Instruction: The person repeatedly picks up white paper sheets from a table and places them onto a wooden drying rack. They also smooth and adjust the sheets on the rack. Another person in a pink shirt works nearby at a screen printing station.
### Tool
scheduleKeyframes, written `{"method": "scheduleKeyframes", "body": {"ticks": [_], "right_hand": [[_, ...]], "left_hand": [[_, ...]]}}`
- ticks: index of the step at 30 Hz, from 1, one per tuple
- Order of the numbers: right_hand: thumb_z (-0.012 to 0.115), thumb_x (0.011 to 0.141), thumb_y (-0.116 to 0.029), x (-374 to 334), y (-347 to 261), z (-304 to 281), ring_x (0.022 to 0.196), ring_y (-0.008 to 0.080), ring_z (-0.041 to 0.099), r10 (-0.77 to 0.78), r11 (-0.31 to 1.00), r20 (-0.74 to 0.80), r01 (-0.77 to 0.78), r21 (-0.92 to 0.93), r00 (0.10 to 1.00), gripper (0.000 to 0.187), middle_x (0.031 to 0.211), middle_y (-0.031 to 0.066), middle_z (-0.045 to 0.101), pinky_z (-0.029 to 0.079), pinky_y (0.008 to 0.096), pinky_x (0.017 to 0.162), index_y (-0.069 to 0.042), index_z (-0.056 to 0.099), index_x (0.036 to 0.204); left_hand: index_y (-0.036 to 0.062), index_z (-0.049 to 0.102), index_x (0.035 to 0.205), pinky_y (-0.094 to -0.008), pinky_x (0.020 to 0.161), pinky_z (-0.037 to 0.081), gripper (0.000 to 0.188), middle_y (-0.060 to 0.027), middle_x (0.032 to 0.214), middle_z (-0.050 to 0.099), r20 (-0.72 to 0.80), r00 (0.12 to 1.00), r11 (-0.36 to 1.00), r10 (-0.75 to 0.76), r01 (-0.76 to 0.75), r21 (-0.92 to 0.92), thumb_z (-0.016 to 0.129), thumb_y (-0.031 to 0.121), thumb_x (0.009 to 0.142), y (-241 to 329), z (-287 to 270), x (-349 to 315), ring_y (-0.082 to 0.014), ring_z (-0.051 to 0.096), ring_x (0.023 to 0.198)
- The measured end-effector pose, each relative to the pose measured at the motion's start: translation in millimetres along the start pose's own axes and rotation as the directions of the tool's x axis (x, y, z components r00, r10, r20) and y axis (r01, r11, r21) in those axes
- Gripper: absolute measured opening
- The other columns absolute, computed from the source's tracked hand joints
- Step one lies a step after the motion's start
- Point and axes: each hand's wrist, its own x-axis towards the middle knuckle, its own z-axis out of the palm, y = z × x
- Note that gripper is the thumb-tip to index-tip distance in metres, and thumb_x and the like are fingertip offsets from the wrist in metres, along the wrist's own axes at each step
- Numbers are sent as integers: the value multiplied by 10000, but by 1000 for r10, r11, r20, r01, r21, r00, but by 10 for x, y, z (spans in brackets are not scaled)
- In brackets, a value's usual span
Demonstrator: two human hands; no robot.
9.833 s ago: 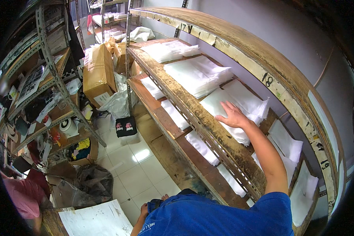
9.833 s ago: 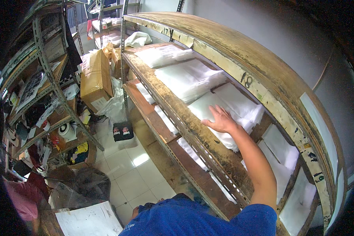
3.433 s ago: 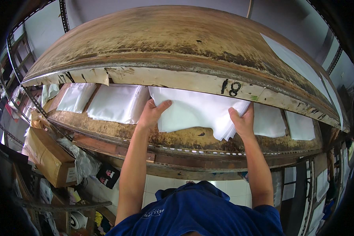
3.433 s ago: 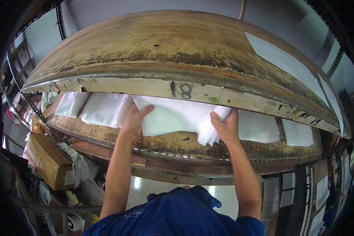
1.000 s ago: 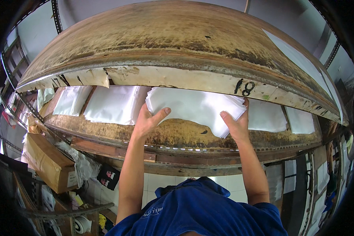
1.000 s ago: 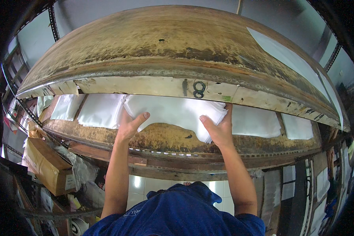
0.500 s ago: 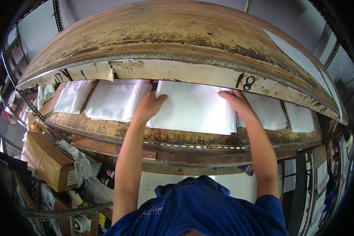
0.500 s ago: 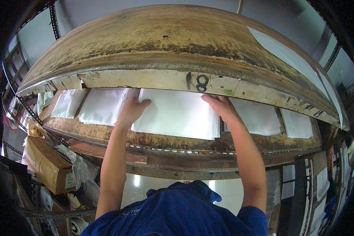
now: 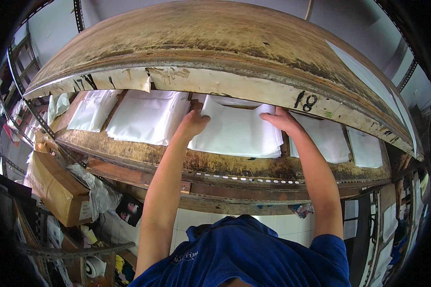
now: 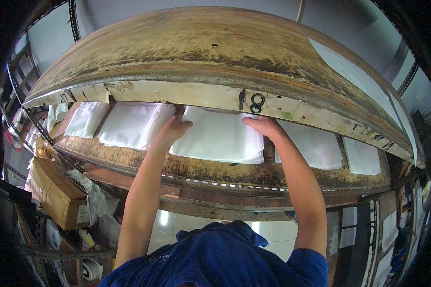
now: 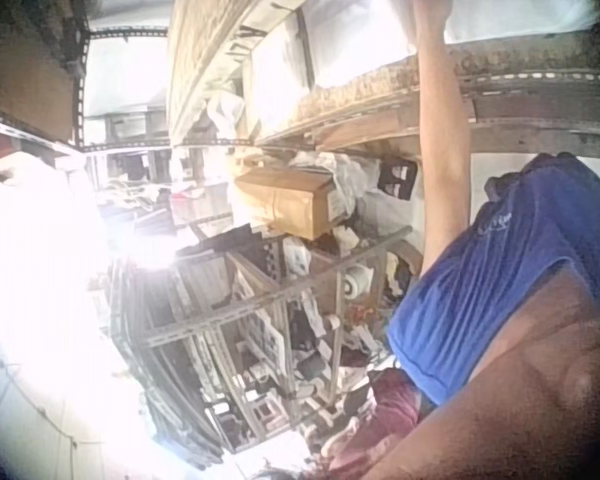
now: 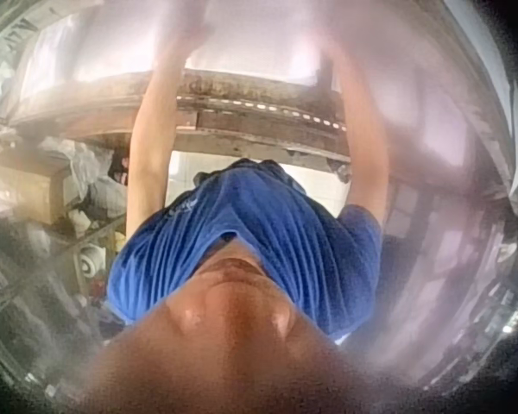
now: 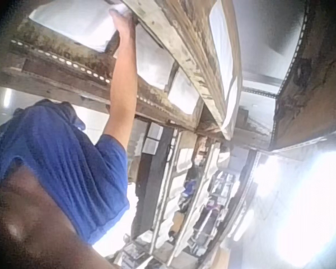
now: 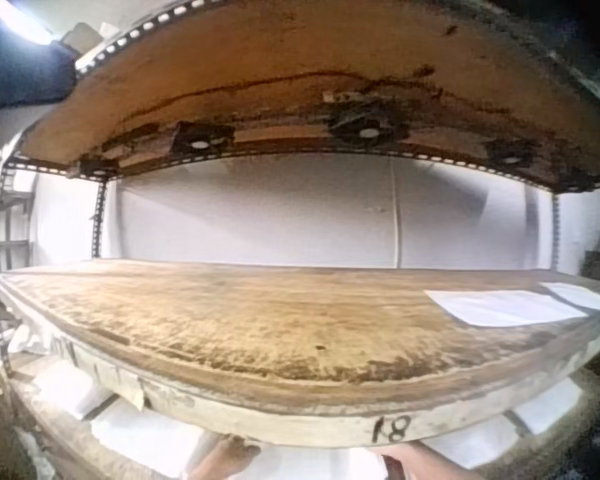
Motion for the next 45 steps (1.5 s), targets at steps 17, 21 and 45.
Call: {"method": "scheduleKeyframes", "body": {"ticks": [17,21,45], "right_hand": [[513,838,-341,-253,-173,406,1397,440,94,77,833,-70,-103,-544,995,778,1517,268,57,153,440,1146,-125,145,1488],[504,842,-345,-191,-94,413,1403,430,85,50,877,-41,-63,-476,998,768,1518,267,53,141,434,1149,-105,157,1484],[448,899,-230,-349,54,472,1353,457,217,-218,727,-5,159,-668,976,500,1500,255,156,205,472,1127,29,423,1325]], "left_hand": [[-1,88,1452,-528,779,465,738,-347,883,594,-81,988,983,130,-118,138,475,161,844,35,107,9,-483,582,842],[13,51,1458,-531,757,463,756,-346,835,595,-85,986,985,147,-138,104,475,147,846,25,94,-7,-488,583,815],[-47,589,987,-444,957,441,239,-324,1364,366,-153,928,872,339,-249,420,510,129,846,-112,261,-79,-397,496,1165]]}}
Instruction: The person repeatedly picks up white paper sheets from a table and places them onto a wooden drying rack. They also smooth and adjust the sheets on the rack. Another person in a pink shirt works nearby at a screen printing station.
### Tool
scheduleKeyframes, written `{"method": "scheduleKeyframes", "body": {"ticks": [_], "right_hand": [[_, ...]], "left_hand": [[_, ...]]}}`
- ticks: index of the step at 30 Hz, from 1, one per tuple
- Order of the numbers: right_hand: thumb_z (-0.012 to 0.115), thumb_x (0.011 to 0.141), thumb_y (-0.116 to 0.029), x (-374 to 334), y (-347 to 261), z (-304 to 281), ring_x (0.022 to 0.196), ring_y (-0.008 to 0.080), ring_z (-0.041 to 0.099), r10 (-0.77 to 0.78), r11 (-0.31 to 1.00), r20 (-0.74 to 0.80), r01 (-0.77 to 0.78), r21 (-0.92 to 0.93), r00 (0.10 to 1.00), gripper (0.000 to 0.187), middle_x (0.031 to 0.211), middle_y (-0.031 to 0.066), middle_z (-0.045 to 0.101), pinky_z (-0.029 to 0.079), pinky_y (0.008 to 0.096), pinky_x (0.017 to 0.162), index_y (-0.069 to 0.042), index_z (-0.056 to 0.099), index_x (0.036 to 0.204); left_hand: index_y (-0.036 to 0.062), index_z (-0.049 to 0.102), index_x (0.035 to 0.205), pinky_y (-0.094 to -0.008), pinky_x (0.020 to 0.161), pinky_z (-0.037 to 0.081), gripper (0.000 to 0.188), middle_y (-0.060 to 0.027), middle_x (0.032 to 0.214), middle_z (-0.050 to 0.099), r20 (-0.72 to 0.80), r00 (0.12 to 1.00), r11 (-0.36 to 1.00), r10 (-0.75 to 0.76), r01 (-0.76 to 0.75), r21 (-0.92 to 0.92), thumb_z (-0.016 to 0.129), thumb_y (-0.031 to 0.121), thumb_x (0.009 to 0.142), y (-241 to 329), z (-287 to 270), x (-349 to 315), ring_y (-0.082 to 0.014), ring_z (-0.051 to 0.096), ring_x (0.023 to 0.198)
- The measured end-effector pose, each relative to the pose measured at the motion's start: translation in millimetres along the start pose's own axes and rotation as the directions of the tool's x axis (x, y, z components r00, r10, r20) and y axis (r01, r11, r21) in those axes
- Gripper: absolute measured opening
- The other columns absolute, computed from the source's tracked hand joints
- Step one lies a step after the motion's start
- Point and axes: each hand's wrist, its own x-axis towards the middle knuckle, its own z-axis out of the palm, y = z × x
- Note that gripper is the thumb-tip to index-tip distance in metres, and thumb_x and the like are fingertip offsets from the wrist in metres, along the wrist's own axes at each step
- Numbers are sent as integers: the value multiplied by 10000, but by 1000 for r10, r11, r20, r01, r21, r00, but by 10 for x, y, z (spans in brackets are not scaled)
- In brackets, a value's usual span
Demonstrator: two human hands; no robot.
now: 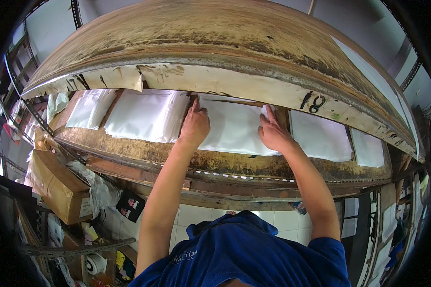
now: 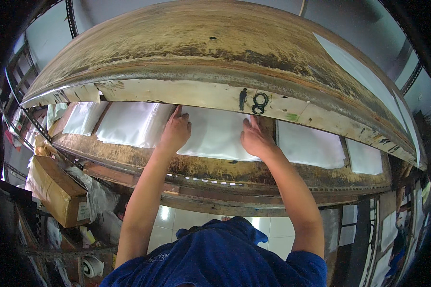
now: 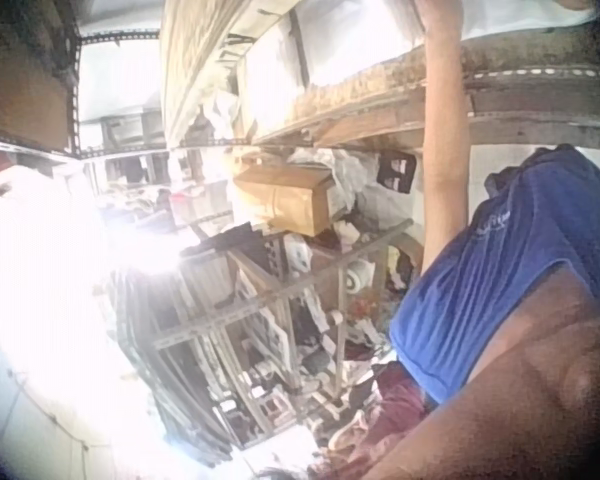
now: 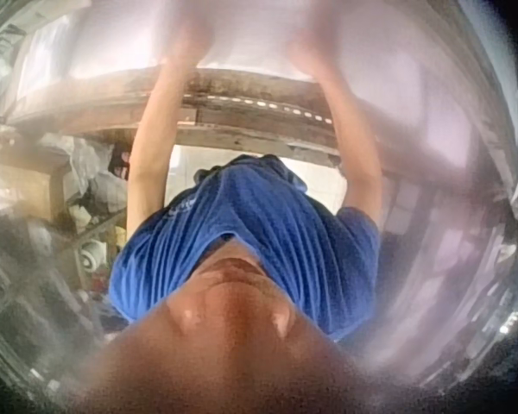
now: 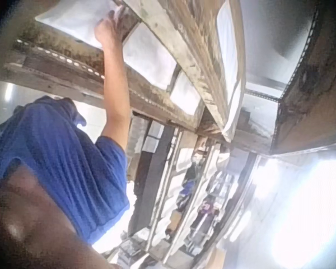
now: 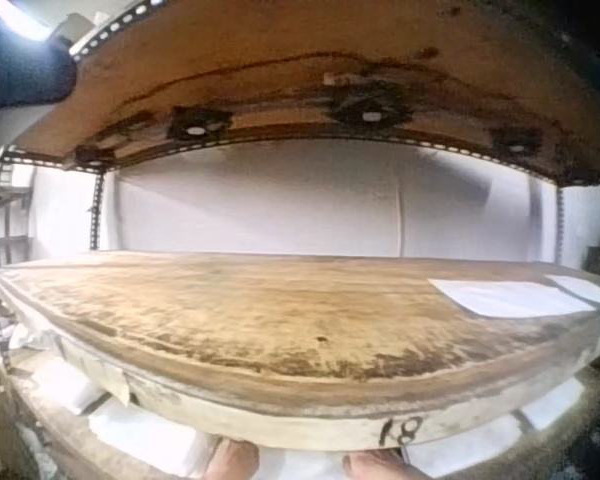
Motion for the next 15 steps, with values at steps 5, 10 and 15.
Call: {"method": "scheduleKeyframes", "body": {"ticks": [5,10,15], "right_hand": [[452,903,-236,-39,-3,27,1345,458,235,-26,997,-52,30,74,998,483,1490,258,180,209,486,1122,33,443,1305],[444,918,-277,-56,-19,80,1351,446,232,0,996,-78,6,85,997,486,1498,243,173,202,491,1121,18,463,1304],[404,937,-323,-73,-55,53,1369,429,202,42,998,-31,-40,39,999,513,1507,233,156,186,477,1130,10,452,1325]], "left_hand": [[-86,565,998,-454,1005,393,259,-345,1390,309,35,999,1000,-5,5,0,493,114,850,16,-41,-28,-443,437,1197],[-33,571,1103,-508,1020,358,330,-314,1382,344,-74,986,983,148,-138,122,522,191,866,92,-69,-136,-466,406,1219],[-17,533,1182,-534,1058,298,438,-301,1349,400,-15,983,983,182,-181,43,521,302,883,76,2,-214,-476,382,1240]]}}
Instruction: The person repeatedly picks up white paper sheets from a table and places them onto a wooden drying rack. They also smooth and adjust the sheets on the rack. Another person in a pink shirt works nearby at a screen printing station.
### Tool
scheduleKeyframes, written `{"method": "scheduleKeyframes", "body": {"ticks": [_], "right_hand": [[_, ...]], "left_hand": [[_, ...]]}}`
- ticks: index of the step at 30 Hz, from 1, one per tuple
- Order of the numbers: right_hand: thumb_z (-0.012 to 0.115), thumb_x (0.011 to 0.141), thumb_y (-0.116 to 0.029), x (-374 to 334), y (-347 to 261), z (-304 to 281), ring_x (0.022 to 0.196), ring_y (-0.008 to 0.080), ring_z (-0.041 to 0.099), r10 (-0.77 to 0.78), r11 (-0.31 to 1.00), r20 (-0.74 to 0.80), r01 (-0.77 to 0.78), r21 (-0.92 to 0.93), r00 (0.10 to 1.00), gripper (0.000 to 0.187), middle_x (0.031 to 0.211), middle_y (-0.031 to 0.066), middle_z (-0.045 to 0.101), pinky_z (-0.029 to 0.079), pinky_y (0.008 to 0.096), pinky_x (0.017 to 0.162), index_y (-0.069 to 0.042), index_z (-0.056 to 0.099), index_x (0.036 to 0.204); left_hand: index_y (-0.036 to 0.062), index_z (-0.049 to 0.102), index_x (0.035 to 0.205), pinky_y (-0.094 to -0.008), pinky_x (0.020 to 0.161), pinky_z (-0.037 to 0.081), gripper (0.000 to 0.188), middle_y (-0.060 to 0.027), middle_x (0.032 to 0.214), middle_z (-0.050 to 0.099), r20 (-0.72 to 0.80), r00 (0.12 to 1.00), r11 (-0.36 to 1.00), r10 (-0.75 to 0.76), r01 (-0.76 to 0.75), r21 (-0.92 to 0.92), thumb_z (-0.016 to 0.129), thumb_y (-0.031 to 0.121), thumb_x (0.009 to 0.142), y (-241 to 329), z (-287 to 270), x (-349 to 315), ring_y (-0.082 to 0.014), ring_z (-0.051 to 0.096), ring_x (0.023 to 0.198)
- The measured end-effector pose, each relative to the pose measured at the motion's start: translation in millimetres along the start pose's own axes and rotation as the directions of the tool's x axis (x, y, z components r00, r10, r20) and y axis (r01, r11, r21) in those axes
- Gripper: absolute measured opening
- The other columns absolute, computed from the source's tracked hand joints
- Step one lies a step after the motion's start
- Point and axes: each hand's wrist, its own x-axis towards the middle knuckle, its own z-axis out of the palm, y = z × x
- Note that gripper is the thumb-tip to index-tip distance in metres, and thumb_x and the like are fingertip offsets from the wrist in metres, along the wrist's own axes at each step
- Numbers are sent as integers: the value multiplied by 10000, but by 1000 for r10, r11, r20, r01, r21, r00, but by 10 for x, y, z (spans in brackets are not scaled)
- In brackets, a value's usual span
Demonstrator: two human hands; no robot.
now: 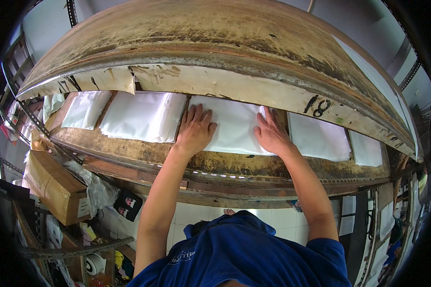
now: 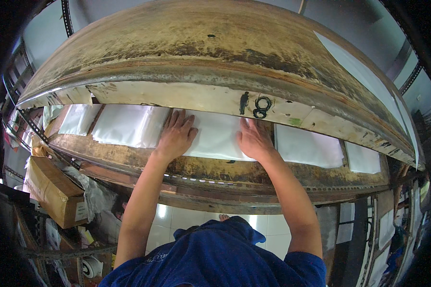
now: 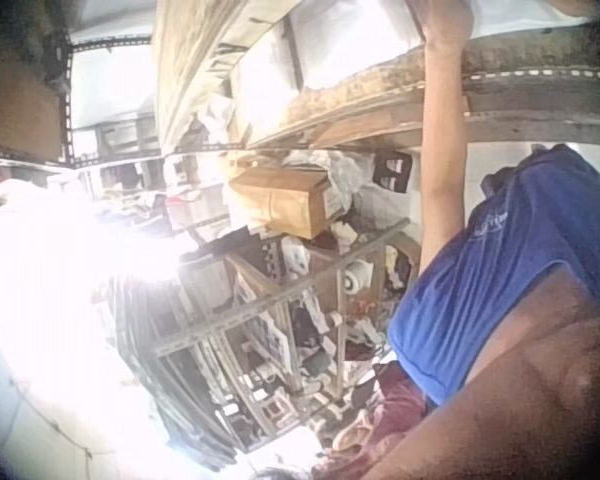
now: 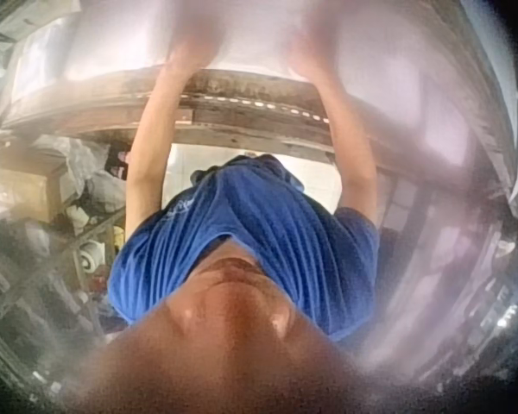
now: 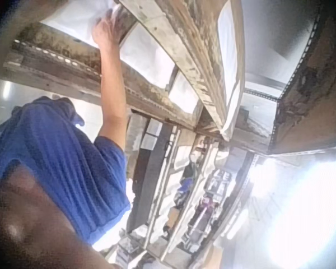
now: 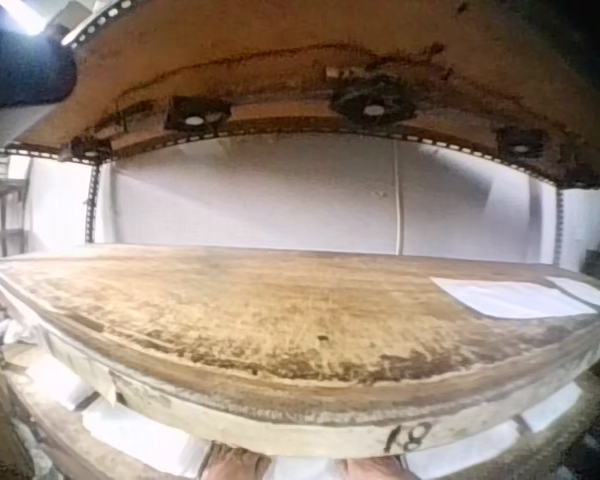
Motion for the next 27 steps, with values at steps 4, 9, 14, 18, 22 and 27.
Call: {"method": "scheduleKeyframes", "body": {"ticks": [4,9,14,18,22,27], "right_hand": [[402,941,-335,-20,-27,-42,1378,416,188,43,985,50,-51,164,998,525,1507,238,146,177,454,1138,9,438,1336],[347,933,-375,-21,2,-33,1307,378,348,21,999,51,-19,-30,999,594,1502,179,203,321,451,1072,-22,310,1410],[392,928,-372,5,23,-42,1278,396,376,-14,1000,18,14,-19,1000,584,1490,176,231,321,452,1068,-21,341,1392],[449,917,-366,5,14,-195,1271,403,377,-48,995,-37,51,90,998,569,1433,194,328,300,448,1077,-15,383,1361],[479,911,-349,-84,-54,-279,1284,399,357,-82,996,-168,77,-36,982,549,1342,222,425,279,470,1079,-10,409,1337],[436,947,-335,-110,-96,-167,1380,412,174,-6,1000,-12,6,-22,1000,533,1486,230,196,203,469,1125,35,422,1330]], "left_hand": [[-9,496,1244,-535,1076,268,521,-311,1344,401,-28,1000,1000,5,-5,-5,490,380,897,-14,21,-49,-488,352,1264],[-7,444,1317,-515,1104,218,650,-330,1406,307,43,999,1000,-20,21,-2,475,484,892,15,-18,-69,-497,257,1320],[-12,432,1324,-514,1110,200,713,-325,1412,300,101,994,999,-38,39,-3,479,537,871,47,-60,-61,-492,248,1326],[-16,424,1330,-513,1114,191,736,-321,1415,296,119,992,999,-40,39,12,480,554,866,58,-71,-54,-487,245,1329],[-11,403,1353,-501,1123,172,755,-310,1431,280,153,986,997,-69,65,34,468,565,870,76,-69,-39,-475,215,1348],[-9,384,1372,-496,1130,154,772,-299,1444,268,187,979,997,-81,78,24,456,576,872,88,-84,-31,-467,191,1361]]}}
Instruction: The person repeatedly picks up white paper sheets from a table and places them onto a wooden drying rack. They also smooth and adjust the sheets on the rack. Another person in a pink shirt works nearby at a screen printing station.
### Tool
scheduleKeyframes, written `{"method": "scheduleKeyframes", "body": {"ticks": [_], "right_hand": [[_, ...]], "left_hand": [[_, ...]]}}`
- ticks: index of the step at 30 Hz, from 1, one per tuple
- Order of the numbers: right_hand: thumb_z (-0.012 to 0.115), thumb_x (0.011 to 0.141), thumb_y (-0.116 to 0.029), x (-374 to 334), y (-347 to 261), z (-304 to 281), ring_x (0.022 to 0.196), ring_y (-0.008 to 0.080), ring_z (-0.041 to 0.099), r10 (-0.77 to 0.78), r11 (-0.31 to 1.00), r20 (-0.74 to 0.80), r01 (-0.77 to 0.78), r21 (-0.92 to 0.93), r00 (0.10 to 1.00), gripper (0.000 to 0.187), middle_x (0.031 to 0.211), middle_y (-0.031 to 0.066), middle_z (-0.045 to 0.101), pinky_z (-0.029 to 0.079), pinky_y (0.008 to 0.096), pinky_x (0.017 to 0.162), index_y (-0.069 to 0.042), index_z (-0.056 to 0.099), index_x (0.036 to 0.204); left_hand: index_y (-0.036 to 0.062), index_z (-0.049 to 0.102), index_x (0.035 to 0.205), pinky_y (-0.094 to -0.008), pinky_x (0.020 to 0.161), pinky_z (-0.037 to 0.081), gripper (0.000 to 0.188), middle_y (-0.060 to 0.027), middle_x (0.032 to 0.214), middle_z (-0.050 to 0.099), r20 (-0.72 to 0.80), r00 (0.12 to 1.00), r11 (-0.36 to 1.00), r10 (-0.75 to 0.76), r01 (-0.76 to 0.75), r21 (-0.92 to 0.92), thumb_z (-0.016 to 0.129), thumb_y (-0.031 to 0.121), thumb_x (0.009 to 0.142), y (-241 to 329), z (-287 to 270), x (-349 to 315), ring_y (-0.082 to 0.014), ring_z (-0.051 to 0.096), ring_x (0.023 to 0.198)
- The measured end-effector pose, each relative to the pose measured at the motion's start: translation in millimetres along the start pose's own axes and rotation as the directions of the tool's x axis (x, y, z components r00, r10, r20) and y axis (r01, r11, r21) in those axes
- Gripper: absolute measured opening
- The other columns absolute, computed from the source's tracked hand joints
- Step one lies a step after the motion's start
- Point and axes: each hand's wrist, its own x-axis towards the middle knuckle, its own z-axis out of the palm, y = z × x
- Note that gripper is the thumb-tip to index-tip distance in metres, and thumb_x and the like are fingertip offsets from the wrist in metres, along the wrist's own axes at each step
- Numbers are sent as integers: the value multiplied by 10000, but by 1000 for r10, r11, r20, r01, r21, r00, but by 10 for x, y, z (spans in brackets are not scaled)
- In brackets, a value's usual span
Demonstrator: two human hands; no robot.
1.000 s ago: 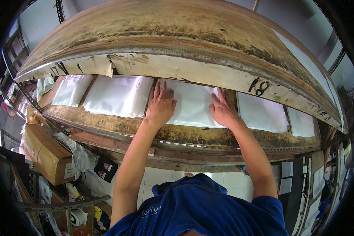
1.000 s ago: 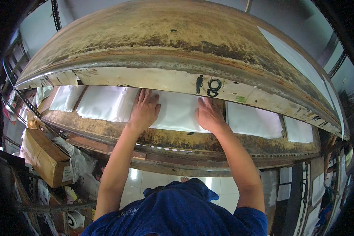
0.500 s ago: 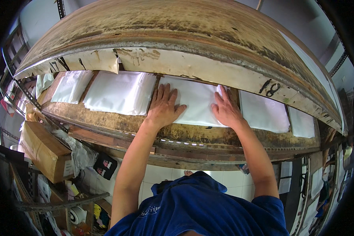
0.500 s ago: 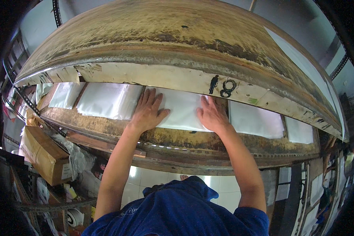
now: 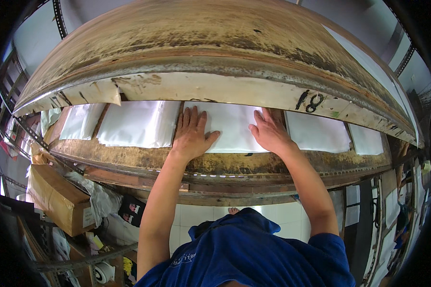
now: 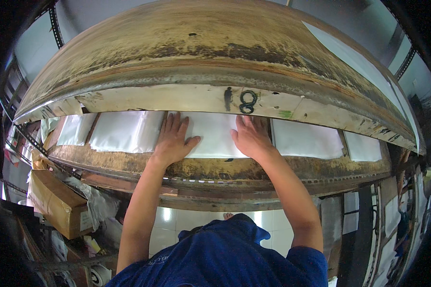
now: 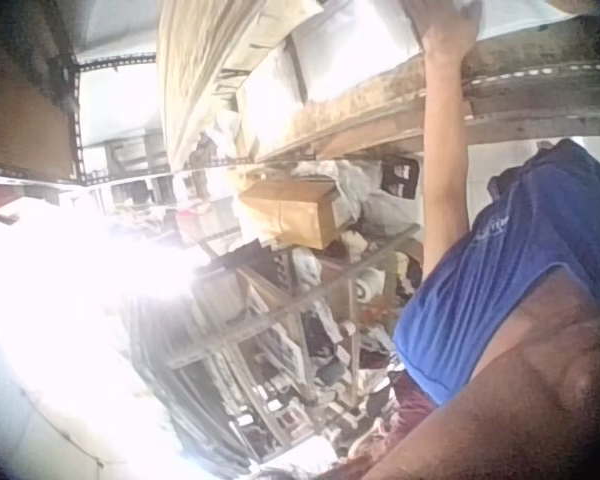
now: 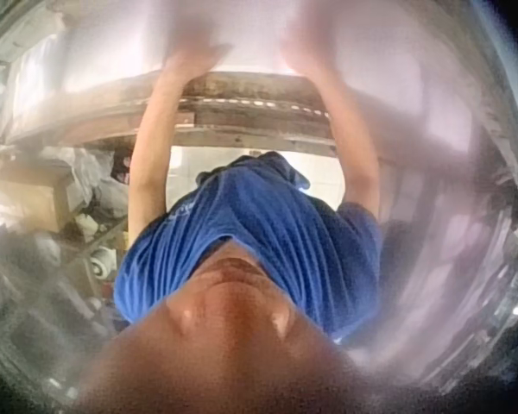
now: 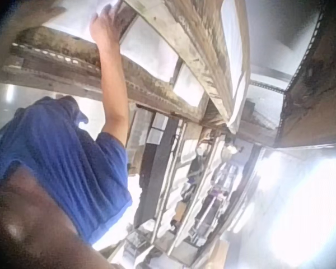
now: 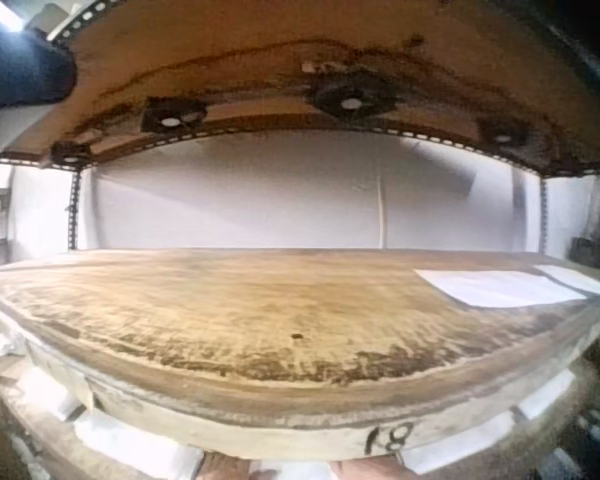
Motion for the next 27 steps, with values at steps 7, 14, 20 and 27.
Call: {"method": "scheduleKeyframes", "body": {"ticks": [7,14,20,27], "right_hand": [[394,961,-302,-11,129,233,1372,422,183,-25,994,-52,30,103,998,507,1479,232,207,215,479,1124,42,400,1334],[517,905,-415,-72,65,2,1360,451,184,1,975,-28,5,221,1000,542,1479,224,204,207,494,1117,-51,485,1305],[750,712,-370,-311,39,-333,1327,404,277,-446,887,-176,460,44,878,469,1388,162,380,185,524,1124,-89,642,1071],[677,785,-218,-383,35,-117,1174,229,480,-512,852,-93,518,73,854,260,1079,18,601,191,519,1127,-101,634,1014]], "left_hand": [[-12,470,1296,-523,1111,204,700,-292,1407,333,-97,993,998,65,-65,6,530,526,851,5,-23,0,-465,257,1333],[29,552,1244,-522,1117,206,678,-205,1386,418,-83,945,949,315,-316,7,616,530,791,110,-298,-82,-398,299,1338],[74,597,1188,-459,1122,251,560,-123,1338,495,34,880,880,473,-474,16,614,491,814,148,-340,-153,-267,387,1304],[71,639,1082,-384,1022,399,385,-101,1182,611,-83,827,830,557,-558,2,613,377,850,79,-229,-136,-240,540,1154]]}}
